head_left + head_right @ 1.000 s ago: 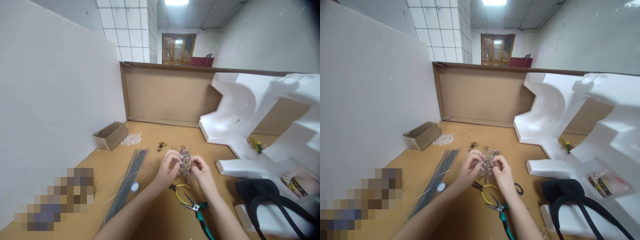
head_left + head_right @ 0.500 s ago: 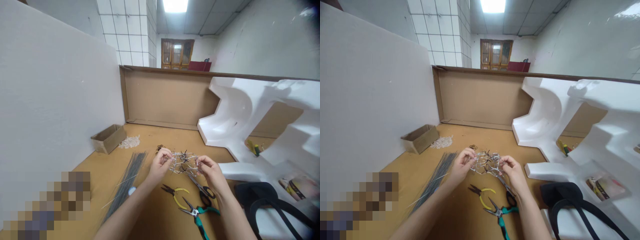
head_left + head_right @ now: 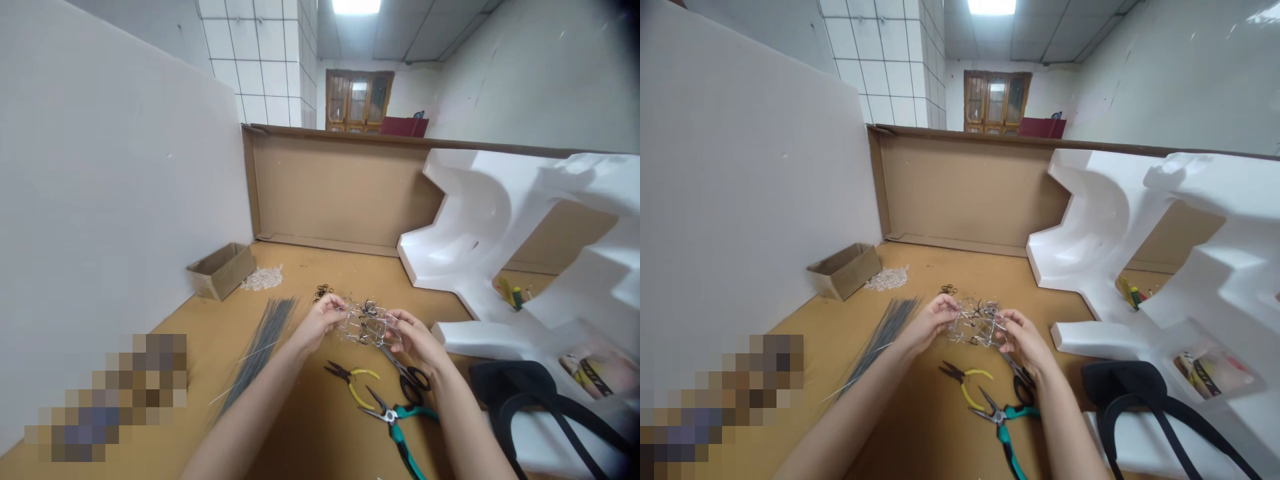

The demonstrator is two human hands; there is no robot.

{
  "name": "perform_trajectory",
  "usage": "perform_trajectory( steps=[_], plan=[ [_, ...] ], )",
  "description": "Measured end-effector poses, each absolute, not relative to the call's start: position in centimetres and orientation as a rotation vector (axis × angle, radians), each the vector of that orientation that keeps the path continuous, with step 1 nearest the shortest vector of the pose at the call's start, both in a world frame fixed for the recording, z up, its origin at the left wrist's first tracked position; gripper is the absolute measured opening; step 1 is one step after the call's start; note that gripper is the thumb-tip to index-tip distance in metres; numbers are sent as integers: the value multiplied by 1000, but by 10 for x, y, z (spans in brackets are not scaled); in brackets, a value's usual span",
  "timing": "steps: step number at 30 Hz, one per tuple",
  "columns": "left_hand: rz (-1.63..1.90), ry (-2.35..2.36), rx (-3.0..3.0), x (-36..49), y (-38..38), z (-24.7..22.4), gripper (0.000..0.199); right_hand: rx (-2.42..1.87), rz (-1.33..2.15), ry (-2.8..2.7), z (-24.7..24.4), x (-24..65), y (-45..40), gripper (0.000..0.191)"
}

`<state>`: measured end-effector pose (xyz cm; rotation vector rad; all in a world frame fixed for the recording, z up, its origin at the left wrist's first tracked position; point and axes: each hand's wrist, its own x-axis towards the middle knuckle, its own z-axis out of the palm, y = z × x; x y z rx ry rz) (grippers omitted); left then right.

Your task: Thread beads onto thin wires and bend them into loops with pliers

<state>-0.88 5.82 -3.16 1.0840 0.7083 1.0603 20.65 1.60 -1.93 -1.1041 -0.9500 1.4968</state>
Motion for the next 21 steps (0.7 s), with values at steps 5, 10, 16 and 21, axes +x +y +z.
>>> perform_trajectory(
  steps=[5,10,16,21],
  plan=[
    [1019,750,1062,-11,62,-36,36,-1068,1556,-886,-28,208,24,20],
    [1071,758,1176,-11,61,-33,34,-995,1585,-909,-29,211,25,23],
    [1068,745,1230,-11,61,-30,33,-1028,1543,-958,-26,216,24,22],
    [1071,716,1279,-11,61,-31,29,-1082,1447,-1023,-16,211,20,24]
  ],
)
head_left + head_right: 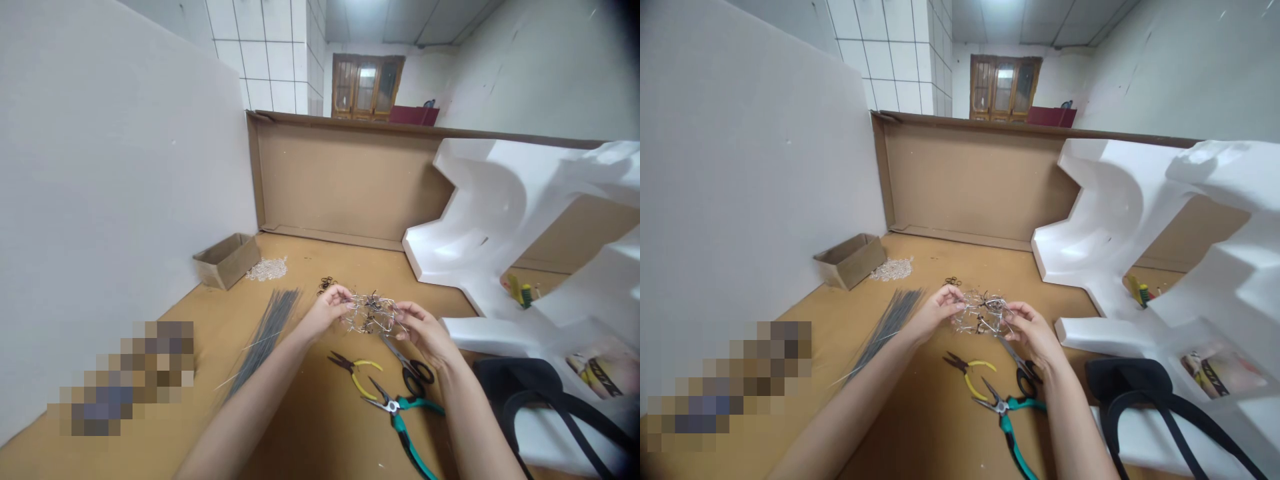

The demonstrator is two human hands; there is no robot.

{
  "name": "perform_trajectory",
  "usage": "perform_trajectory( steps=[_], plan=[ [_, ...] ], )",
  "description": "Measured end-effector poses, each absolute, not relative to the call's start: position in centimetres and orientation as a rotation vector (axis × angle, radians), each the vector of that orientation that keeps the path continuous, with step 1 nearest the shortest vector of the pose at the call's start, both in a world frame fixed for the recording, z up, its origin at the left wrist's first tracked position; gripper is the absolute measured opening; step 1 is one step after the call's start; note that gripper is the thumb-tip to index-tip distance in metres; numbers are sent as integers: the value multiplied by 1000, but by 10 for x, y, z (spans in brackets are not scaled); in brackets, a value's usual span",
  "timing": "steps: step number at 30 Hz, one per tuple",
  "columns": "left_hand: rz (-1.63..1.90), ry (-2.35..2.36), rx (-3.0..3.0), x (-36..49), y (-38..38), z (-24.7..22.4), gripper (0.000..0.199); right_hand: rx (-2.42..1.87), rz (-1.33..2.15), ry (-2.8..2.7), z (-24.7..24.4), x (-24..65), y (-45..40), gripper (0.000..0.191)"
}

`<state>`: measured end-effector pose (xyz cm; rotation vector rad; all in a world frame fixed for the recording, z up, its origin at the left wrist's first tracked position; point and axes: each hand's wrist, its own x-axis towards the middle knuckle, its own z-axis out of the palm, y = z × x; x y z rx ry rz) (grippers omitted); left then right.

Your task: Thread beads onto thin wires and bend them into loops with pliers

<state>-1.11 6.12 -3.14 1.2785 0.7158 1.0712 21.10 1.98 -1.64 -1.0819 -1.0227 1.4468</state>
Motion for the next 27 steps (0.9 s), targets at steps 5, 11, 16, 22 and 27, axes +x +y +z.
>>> perform_trajectory(
  steps=[5,11,16,22,27],
  plan=[
    [1134,528,1372,-15,56,-21,22,-1203,1113,-1308,11,200,-7,25],
    [1240,400,1555,-21,44,-1,12,-1183,875,-1473,33,198,-27,22],
    [1160,520,1419,-18,42,0,20,-1198,1032,-1326,22,204,-13,25],
    [1091,702,1287,-13,45,-7,28,-1212,1306,-1118,10,209,2,24],
    [1068,705,1252,-14,48,-10,29,-1234,1353,-1090,8,209,5,24]
  ],
)
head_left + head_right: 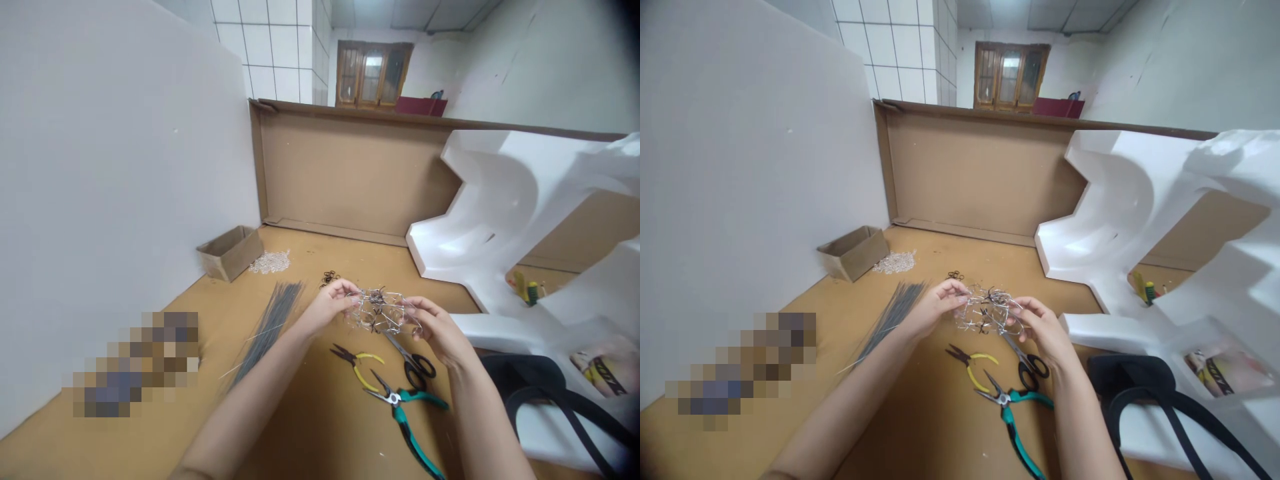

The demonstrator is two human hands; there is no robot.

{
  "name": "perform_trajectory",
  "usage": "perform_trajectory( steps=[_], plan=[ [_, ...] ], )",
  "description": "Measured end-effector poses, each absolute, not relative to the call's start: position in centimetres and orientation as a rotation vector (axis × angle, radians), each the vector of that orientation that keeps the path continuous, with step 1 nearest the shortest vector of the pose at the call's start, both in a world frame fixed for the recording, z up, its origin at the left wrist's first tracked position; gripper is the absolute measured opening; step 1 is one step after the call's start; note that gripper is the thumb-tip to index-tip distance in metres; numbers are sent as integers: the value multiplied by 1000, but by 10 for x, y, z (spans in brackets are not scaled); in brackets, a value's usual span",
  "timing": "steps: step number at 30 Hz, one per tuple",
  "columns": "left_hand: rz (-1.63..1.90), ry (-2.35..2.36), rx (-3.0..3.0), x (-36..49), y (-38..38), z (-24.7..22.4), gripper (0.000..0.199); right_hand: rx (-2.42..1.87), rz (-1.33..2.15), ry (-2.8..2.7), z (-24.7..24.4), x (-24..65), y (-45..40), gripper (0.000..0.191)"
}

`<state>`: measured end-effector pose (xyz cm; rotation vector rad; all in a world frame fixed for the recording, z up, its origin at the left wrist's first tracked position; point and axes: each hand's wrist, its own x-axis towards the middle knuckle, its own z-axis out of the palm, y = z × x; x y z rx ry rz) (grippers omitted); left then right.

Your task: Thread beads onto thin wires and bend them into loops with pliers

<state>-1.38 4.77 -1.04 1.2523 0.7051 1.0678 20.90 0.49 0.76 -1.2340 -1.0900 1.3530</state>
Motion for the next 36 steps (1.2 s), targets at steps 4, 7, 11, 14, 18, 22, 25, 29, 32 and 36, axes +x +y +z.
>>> perform_trajectory(
  steps=[4,7,11,14,18,22,25,29,32,36],
  plan=[
    [1034,714,1236,-14,48,-13,30,-1245,1354,-1088,6,210,6,25],
    [998,727,1181,-12,50,-16,32,-1258,1347,-1092,2,211,9,25],
    [1009,703,1210,-12,53,-19,29,-1281,1264,-1144,3,208,8,24],
    [1125,574,1343,-16,49,-12,21,-1224,1032,-1324,15,201,-8,23],
    [1229,430,1622,-21,31,5,7,-1081,712,-1532,32,193,-35,19],
    [1325,425,1700,-11,14,8,11,-1015,657,-1508,29,178,-38,16],
    [1359,425,1602,-1,12,1,14,-1022,699,-1425,17,162,-28,8],
    [1337,476,1580,-4,22,-3,12,-1041,943,-1329,11,161,-17,10],
    [1298,520,1598,-15,30,1,9,-1106,1039,-1417,17,180,-16,12],
    [1227,515,1640,-14,29,2,8,-1162,1069,-1542,20,193,-18,15]
  ],
)
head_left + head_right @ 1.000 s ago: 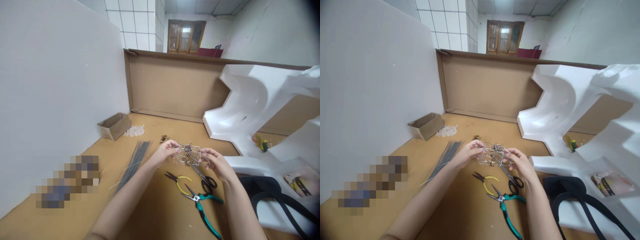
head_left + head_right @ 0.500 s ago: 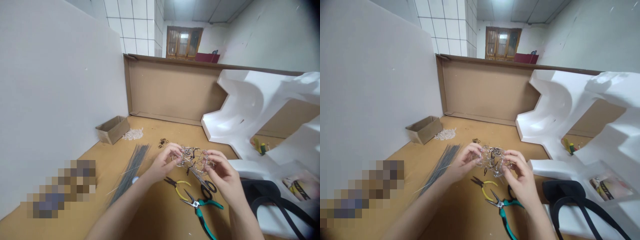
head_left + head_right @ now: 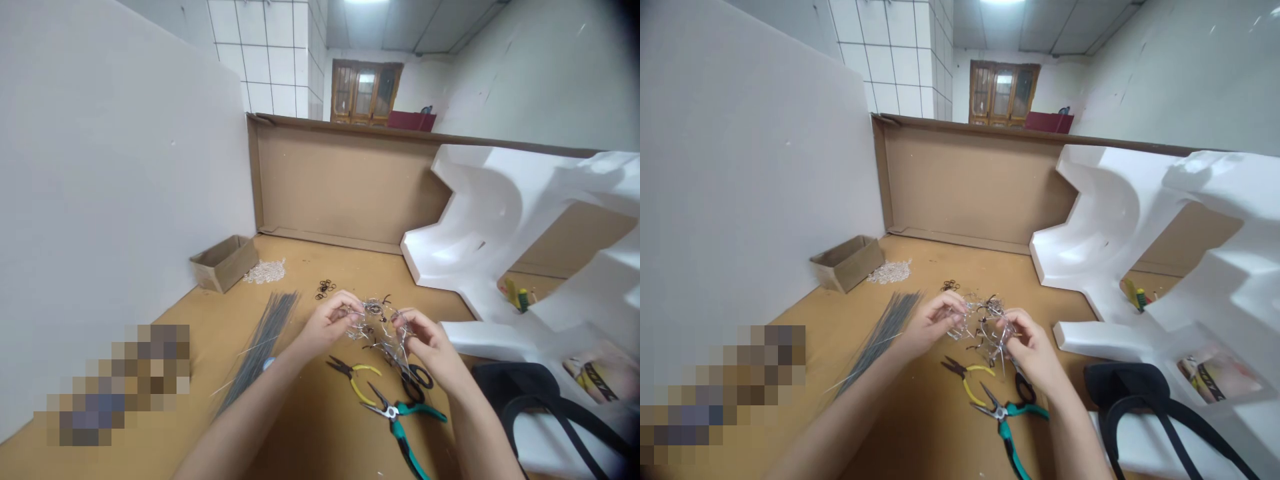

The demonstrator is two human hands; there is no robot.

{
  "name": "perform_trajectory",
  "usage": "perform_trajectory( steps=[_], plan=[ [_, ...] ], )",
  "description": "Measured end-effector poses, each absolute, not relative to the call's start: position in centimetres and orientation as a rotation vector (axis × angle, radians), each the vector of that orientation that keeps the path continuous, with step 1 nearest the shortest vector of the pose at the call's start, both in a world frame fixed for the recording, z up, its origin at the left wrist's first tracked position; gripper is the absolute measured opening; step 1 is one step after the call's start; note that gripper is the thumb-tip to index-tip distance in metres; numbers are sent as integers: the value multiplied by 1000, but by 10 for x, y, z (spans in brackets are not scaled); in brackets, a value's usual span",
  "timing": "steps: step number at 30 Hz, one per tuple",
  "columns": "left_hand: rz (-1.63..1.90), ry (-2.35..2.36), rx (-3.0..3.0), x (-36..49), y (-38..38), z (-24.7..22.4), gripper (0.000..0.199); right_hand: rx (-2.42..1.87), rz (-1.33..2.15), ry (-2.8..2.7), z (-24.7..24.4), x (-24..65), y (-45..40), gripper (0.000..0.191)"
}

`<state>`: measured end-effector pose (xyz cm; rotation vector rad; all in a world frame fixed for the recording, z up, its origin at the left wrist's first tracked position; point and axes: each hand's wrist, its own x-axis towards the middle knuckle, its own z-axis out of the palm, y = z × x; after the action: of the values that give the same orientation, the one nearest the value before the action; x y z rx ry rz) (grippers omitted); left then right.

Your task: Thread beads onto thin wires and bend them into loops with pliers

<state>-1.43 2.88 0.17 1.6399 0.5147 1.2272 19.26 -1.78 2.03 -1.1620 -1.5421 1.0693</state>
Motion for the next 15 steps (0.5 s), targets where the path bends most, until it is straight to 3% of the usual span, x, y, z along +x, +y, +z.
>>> perform_trajectory(
  steps=[5,9,15],
  plan=[
    [1212,513,1724,10,15,-8,9,-1138,955,-1681,7,172,-17,14],
    [1220,564,1536,6,23,-10,13,-1135,1107,-1497,7,174,-14,6],
    [1221,632,1380,-12,41,-8,21,-1112,1241,-1293,12,203,-7,19]
  ],
)
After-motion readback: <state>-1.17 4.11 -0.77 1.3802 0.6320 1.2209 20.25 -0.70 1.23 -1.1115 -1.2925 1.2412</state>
